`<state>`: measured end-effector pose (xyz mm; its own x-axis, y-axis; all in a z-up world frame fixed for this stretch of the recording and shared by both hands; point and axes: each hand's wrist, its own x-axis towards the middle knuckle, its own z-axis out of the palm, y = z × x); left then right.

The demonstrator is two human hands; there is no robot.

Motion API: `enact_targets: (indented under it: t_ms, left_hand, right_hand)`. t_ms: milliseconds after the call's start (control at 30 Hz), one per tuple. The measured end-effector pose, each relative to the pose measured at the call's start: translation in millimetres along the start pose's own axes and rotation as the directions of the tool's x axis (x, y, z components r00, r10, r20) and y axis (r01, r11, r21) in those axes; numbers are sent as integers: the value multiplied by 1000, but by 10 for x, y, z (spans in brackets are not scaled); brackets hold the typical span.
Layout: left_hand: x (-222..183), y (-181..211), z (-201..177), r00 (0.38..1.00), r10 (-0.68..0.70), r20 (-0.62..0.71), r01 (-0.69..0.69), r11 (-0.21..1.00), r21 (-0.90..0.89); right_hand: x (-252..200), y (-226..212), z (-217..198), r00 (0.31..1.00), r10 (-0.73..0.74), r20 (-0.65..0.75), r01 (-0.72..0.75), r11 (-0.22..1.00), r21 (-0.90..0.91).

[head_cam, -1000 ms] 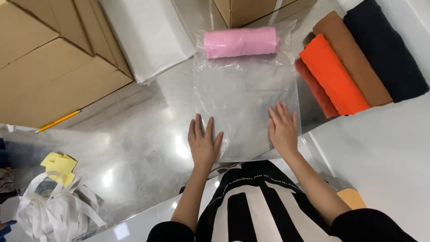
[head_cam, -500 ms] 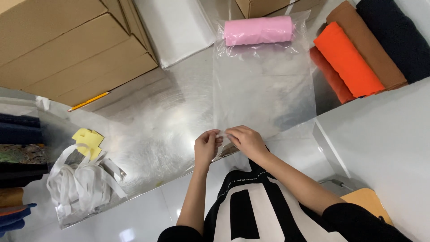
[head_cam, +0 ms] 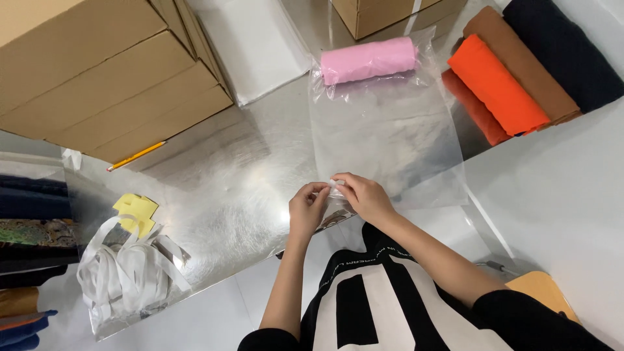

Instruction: The person wraps a pink rolled cloth and an orange rolled cloth individually in clear plastic bags on a metal table. The person then opens a cardboard box and places the wrapped items inside before closing the box.

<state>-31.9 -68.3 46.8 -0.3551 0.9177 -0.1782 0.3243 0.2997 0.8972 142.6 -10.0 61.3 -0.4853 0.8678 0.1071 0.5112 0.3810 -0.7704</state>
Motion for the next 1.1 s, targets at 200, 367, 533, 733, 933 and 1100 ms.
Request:
enact_targets:
  t_ms: [200,367,533,733,933,1100]
  left_hand:
    - [36,316,9,995,87,43,-88,996,31]
    - [87,296,48,977,212,-7,-212,977,-4]
    - [16,392,89,966,252,-57,-255,965,-59]
    - [87,374,178,957,279,-80,-285,956,-72]
    - [132,493,206,967,226,-120,-240,963,-120]
    - [437,151,-123,952,55,-303,-142,952,-273]
  right_hand:
    - [103,13,57,1000,13,-19,-16,993,-120]
    - [173,66,-15,1000,1,5,0,995,-101]
    - [131,97,-111,1000,-11,24,13,996,-90]
    - [-6,69,-367,997,-66,34,71,982,-177]
    - [-184,233,-666,994,-105,-38,91,961,-261]
    - [-643,989,-1159,994,-61,-90,12,882,-471]
